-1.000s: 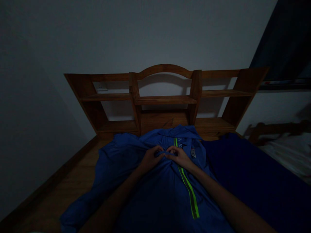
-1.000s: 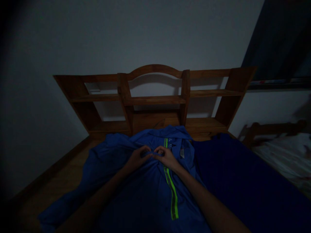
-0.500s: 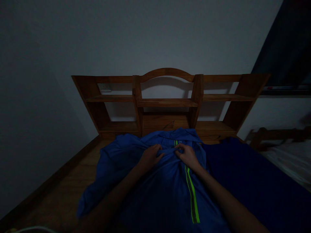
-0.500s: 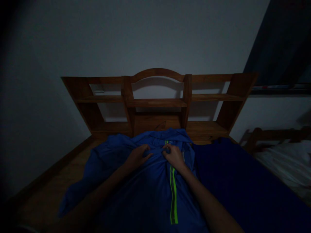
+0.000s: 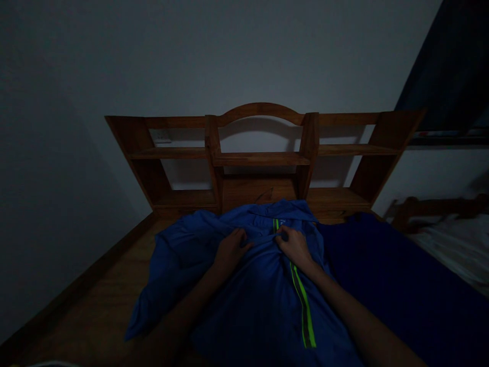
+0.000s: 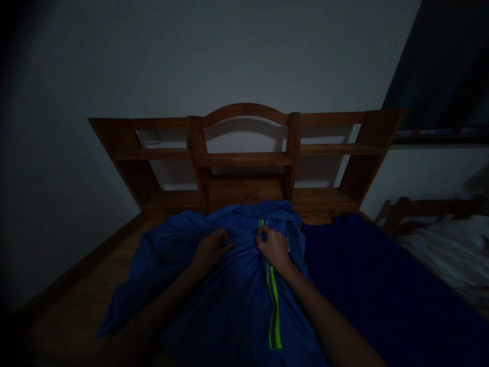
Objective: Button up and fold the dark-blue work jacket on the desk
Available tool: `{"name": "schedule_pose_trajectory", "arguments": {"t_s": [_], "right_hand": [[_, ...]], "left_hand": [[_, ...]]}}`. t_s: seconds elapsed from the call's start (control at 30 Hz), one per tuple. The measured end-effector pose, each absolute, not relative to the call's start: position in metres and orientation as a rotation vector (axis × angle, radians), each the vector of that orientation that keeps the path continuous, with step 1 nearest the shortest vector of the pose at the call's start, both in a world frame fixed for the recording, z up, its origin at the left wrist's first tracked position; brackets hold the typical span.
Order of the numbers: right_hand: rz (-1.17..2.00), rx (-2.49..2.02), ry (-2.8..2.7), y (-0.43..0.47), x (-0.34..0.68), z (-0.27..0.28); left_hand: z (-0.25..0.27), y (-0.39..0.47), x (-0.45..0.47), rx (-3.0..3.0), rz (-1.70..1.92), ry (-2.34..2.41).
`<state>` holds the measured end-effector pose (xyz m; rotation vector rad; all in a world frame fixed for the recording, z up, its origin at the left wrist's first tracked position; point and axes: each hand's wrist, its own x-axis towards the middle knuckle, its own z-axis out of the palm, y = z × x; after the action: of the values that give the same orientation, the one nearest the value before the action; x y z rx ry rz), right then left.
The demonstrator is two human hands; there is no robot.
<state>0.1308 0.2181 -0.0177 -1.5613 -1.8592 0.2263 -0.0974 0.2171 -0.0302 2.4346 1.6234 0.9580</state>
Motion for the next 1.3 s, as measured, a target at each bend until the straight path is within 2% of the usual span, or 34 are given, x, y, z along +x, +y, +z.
{"name": "schedule_pose_trajectory", "arguments": {"t_s": [0.27,0.53,0.93,1.3], "right_hand": [[0.267,-1.173,-1.896,0.209,0.118,-0.017],[0.239,-0.899,-2.182,0.190,0.104,-0.012],[0.723,-0.936,-2.012,0.209,0.107,-0.029],[0.793,-1.010,-1.962,0.211,0.106,-0.033]], "left_hand": [[-0.032,0.226,-0.116,2.229,0.866,1.268],[-0.034,0.224,-0.104,1.999,0.977,1.056],[-0.026,0.221,-0.109,1.829,0.756,0.827],[-0.033,0.221,-0.104,1.979,0.786,0.962]]}}
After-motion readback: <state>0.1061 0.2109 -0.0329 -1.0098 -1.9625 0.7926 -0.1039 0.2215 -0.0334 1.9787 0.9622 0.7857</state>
